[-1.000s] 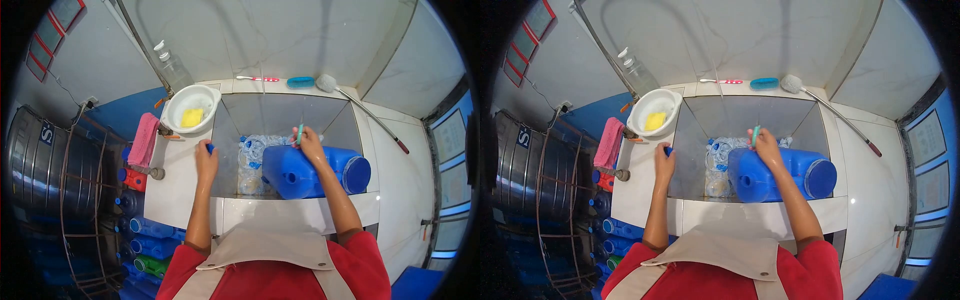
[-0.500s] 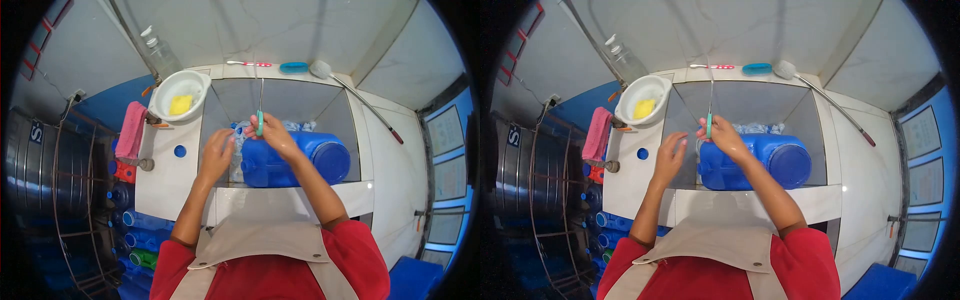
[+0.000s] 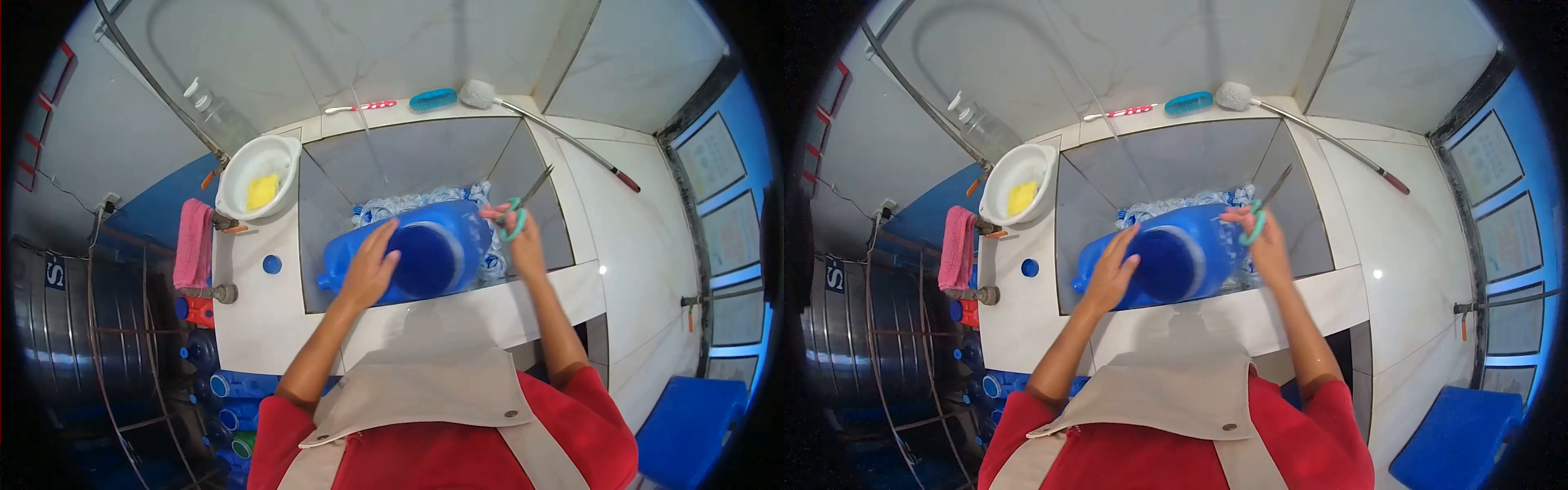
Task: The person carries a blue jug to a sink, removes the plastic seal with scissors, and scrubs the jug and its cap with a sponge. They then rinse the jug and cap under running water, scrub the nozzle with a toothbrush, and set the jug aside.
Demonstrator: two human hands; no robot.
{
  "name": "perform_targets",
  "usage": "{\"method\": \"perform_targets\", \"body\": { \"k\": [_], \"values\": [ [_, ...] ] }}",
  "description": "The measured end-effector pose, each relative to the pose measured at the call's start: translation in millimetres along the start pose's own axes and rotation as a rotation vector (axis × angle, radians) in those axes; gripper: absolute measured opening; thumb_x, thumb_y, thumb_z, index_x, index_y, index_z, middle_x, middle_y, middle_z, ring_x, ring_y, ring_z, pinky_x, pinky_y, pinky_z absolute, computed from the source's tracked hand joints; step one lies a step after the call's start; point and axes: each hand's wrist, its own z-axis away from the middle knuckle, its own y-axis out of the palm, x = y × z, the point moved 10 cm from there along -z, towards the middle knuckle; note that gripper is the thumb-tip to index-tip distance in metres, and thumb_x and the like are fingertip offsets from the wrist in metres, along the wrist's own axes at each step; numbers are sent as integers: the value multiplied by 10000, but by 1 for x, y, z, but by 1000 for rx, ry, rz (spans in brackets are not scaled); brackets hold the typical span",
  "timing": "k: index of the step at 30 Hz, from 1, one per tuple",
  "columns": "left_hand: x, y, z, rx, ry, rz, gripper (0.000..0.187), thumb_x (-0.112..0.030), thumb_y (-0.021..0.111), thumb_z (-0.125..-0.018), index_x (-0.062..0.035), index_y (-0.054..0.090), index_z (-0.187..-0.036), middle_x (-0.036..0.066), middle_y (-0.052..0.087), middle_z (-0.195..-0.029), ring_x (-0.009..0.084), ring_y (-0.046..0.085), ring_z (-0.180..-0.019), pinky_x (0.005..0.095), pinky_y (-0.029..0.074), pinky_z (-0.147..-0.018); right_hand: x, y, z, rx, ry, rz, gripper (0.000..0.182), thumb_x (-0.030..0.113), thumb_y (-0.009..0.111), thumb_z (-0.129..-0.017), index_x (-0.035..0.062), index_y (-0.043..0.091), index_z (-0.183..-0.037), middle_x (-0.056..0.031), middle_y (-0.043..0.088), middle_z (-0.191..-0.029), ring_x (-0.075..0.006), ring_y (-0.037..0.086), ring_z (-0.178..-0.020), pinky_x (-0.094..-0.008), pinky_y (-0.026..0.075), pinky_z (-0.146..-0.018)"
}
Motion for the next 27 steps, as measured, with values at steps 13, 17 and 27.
{"method": "perform_targets", "body": {
  "k": [13, 17, 27],
  "values": [
    [8, 20, 52, -90, -197, -50, 641, -244, 623, -831, 35, 337, -1333, 227, 395, -1257, 342, 418, -1165, 362, 341, -977, -19, 159, -50, 523, 77, 415, 423, 387, 492, -905, 15, 436, -1099, -147, 606, -982, -285, 624, -912, -368, 481, -792],
    [-9, 13, 41, 171, -385, -368, 685, -226, 674, -771, 43, 351, -1312, 260, 406, -1236, 387, 417, -1151, 417, 375, -941, -67, 254, -49, 1022, 470, 16, 484, 503, 477, -884, 50, 466, -1053, -135, 607, -941, -255, 627, -895, -347, 477, -805],
    [-14, 20, -13, 93, -187, -652, 509, -468, 595, -799, 3, 515, -976, 231, 584, -985, 367, 607, -766, 424, 479, -559, -31, 111, -104, 352, 279, -424, 607, 551, 410, -895, 8, 412, -1165, -183, 577, -1094, -250, 553, -1065, -355, 407, -940]
  ]
}}
